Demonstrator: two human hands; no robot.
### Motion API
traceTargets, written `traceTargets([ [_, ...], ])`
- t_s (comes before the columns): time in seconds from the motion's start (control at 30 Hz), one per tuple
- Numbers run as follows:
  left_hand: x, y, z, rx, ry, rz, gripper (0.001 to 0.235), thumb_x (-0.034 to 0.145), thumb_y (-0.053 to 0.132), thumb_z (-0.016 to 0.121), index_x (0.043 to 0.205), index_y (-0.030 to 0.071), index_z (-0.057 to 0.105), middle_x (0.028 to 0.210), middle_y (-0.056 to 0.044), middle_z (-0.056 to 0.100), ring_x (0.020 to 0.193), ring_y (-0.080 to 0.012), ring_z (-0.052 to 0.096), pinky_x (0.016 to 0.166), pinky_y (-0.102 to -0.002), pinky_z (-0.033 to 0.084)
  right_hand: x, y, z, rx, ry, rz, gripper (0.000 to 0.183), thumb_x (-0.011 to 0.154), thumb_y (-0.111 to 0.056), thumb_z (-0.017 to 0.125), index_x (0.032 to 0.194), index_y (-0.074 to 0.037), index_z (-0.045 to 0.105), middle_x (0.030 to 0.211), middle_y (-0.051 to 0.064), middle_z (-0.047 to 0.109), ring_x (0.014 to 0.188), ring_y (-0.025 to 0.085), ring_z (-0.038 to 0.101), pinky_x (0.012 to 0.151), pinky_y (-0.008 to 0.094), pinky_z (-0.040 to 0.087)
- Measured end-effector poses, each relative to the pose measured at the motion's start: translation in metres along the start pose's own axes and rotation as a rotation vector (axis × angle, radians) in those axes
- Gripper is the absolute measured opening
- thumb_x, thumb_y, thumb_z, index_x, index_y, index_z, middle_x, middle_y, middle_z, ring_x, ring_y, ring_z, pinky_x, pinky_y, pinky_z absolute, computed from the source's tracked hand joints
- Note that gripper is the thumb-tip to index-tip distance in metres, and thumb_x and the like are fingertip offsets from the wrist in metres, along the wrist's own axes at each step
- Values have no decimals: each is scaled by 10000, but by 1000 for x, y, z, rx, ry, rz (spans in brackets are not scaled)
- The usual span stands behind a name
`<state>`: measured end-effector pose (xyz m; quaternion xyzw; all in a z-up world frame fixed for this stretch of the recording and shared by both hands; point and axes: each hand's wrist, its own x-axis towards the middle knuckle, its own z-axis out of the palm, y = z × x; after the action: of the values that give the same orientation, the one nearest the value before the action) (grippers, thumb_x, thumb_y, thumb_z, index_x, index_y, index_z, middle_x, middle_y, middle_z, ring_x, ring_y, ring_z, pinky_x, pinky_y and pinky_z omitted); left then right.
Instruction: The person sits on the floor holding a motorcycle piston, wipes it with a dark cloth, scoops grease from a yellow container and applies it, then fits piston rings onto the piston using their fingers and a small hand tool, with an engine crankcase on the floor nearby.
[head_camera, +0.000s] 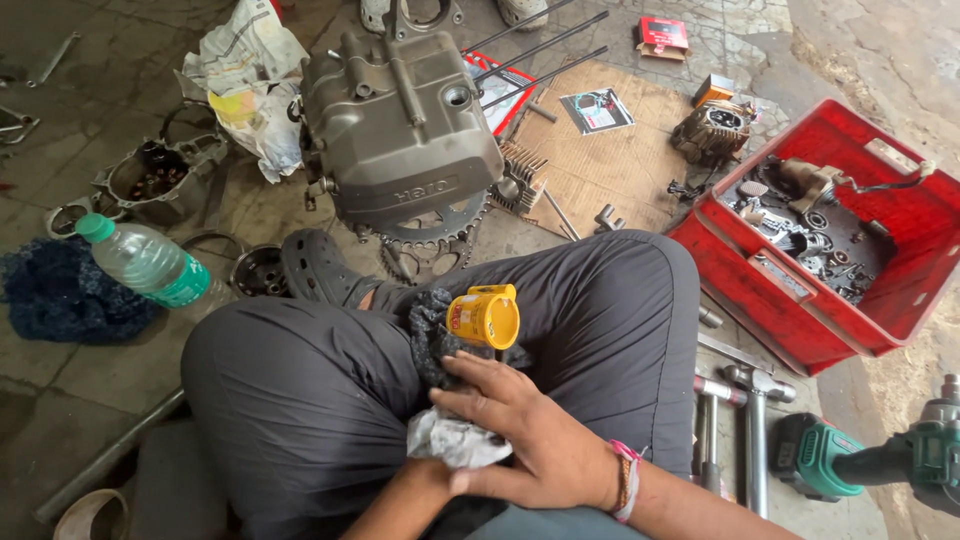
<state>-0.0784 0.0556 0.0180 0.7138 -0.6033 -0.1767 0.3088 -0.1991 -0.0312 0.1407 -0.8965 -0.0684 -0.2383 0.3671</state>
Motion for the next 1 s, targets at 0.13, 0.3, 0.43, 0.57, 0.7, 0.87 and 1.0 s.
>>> traceTargets([
  [0.13, 11, -5, 17, 76, -121, 55, 318, 887, 307, 686, 1164, 151, 697, 1163, -118, 717, 1114, -356, 657, 921, -500, 500, -16, 19, 16, 181, 44, 104, 339, 924, -73, 688, 1258, -24, 654, 1421, 201, 659, 1409, 342, 615, 1180, 438, 492],
  [0.3, 5, 17, -20, -130, -115, -61, 403, 862, 279, 716, 1237, 133, 698, 1167, -109, 733, 1101, -338, 688, 929, -467, 528, -28, 29, -4, 478, 404, 480, 403, 895, 0, 537, 1280, -3, 656, 1144, 143, 780, 1025, 242, 761, 903, 335, 587],
  [0.43, -4, 24, -45, -1121, -129, -554, 549, 827, 177, 700, 1364, 90, 627, 1071, -125, 722, 831, -299, 692, 654, -417, 535, -108, 74, -43, 367, 658, 703, 422, 935, 30, 412, 1191, 71, 744, 980, 165, 718, 727, 181, 596, 618, 301, 477],
  [0.57, -21, 16, -58, -1515, -20, -495, 576, 825, 54, 670, 1392, 98, 579, 1142, -114, 652, 941, -243, 698, 691, -399, 578, -235, 114, -82, 295, 803, 763, 287, 959, -53, 439, 1125, 11, 664, 1031, 107, 700, 846, 139, 651, 712, 281, 513],
  [0.7, -27, 10, -62, -1782, 18, -319, 535, 804, 98, 595, 1336, 59, 571, 1256, -153, 642, 1012, -276, 694, 728, -360, 566, -381, 130, -86, -233, 642, 1097, 306, 979, -168, 569, 1192, -14, 725, 895, 189, 687, 792, 238, 667, 746, 327, 491],
  [0.87, -26, 6, -53, -1831, 78, -280, 448, 857, 226, 590, 1267, 45, 579, 1293, -177, 643, 1011, -291, 678, 719, -348, 536, -438, 139, -59, -523, 423, 1215, 391, 886, -311, 665, 1193, -85, 750, 922, 169, 733, 858, 266, 750, 837, 360, 548],
  [1.0, -22, 15, -54, -1759, 119, -260, 478, 843, 133, 594, 1310, 34, 564, 1329, -177, 639, 1041, -294, 670, 743, -349, 535, -461, 149, -42, -675, 242, 1184, 528, 762, -420, 765, 1203, -130, 751, 1010, 143, 754, 979, 256, 732, 900, 387, 545],
])
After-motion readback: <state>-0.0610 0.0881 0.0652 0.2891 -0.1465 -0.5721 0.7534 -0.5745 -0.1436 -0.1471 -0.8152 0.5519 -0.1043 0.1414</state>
